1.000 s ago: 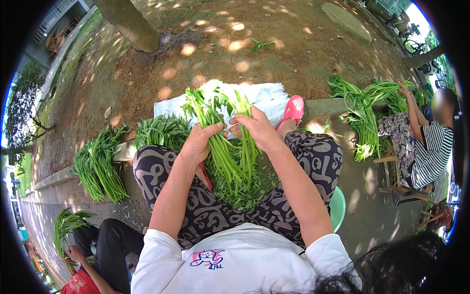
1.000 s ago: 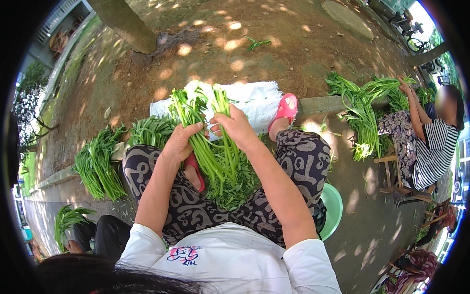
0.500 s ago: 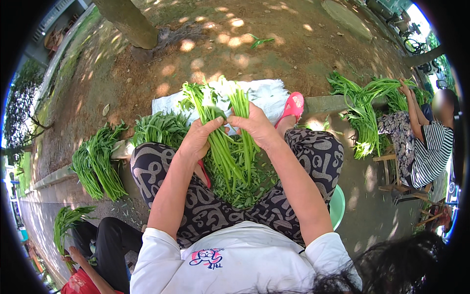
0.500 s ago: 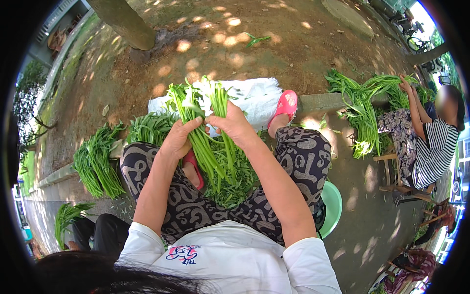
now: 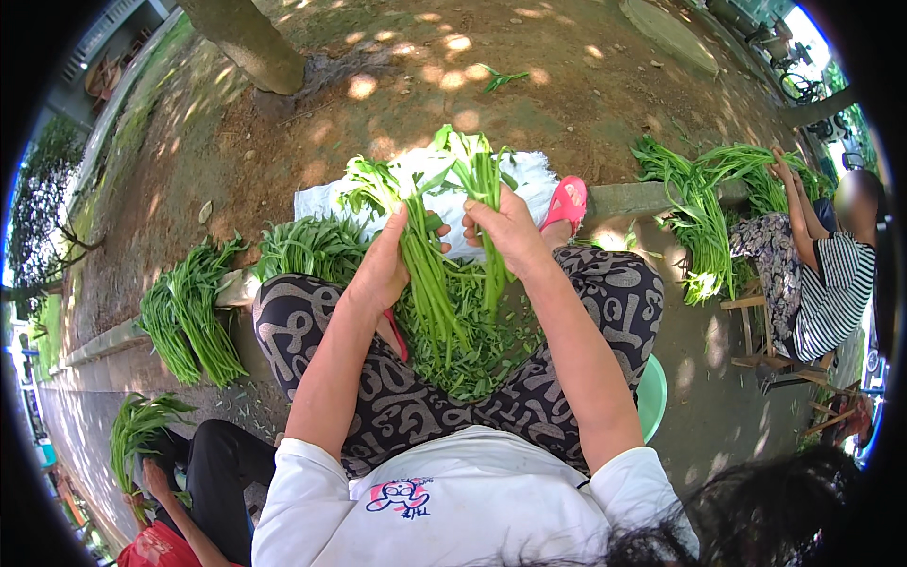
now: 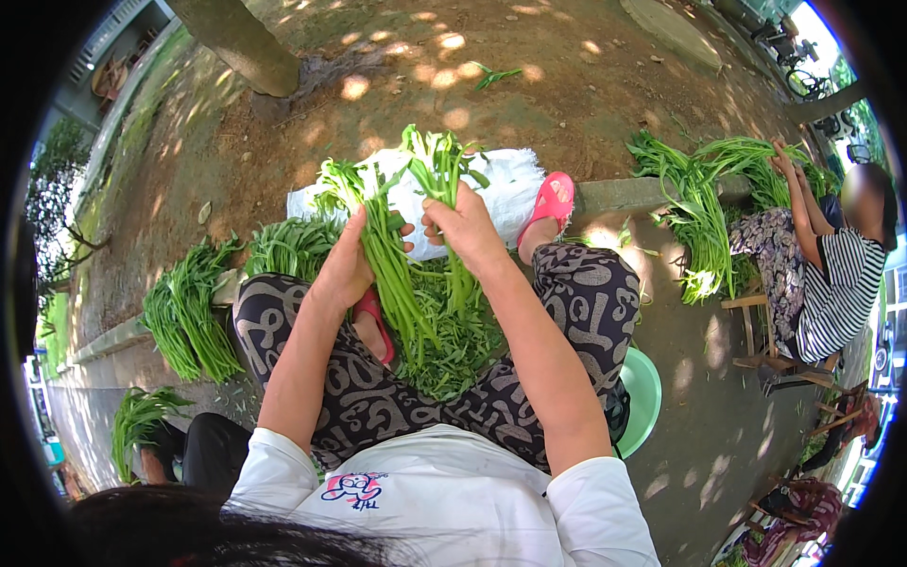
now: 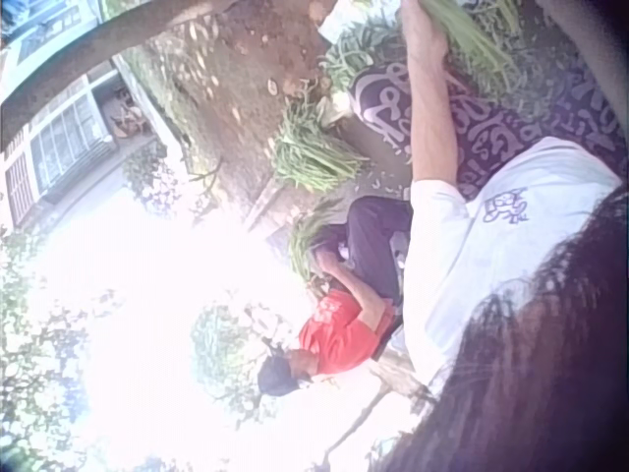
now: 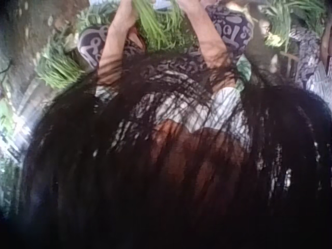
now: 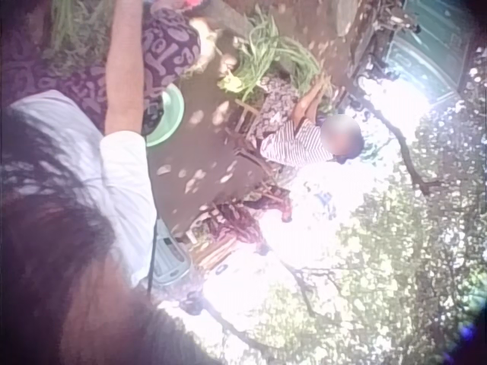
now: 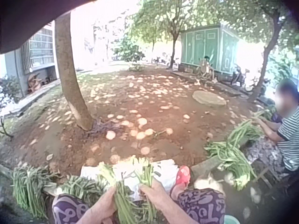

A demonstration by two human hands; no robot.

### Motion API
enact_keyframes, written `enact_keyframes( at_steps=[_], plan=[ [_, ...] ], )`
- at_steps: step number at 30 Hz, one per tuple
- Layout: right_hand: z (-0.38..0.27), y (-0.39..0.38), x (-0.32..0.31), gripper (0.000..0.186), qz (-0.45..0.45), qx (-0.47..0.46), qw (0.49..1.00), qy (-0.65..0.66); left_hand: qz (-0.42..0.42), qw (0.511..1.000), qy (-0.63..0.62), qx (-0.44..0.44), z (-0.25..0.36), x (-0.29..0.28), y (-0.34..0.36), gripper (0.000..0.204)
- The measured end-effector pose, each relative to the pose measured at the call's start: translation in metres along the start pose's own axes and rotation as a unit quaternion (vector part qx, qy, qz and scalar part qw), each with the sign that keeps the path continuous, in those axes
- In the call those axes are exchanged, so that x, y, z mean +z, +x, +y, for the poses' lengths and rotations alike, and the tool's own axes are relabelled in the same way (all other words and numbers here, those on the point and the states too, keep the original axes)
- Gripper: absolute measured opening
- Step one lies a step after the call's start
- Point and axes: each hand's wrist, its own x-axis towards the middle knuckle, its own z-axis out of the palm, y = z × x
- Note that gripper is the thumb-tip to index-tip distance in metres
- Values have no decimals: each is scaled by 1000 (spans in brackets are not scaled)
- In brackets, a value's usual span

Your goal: The person sorts bunches of leafy green vegetables by hand, picking through the stems and leaves and placing the items into piles on a plastic sheet and the ground.

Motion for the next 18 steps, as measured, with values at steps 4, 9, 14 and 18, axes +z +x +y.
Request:
enact_keyframes(
  at_steps=[4, 9, 14, 18],
  plan=[
    [5, -4, 17, 17, -30, 9, 1000, -3, -72, 997, 27, 2, -8, -2, 4, 65],
    [15, 0, 11, 13, -36, 33, 998, -48, -117, 987, 107, 38, -8, 9, -3, 61],
    [6, -2, 9, 15, -17, 58, 998, -18, -74, 995, 68, 18, -1, 9, -8, 46],
    [-1, 0, 4, 18, -23, 44, 997, 52, 4, 996, 76, 51, -7, -5, 0, 39]
  ],
)
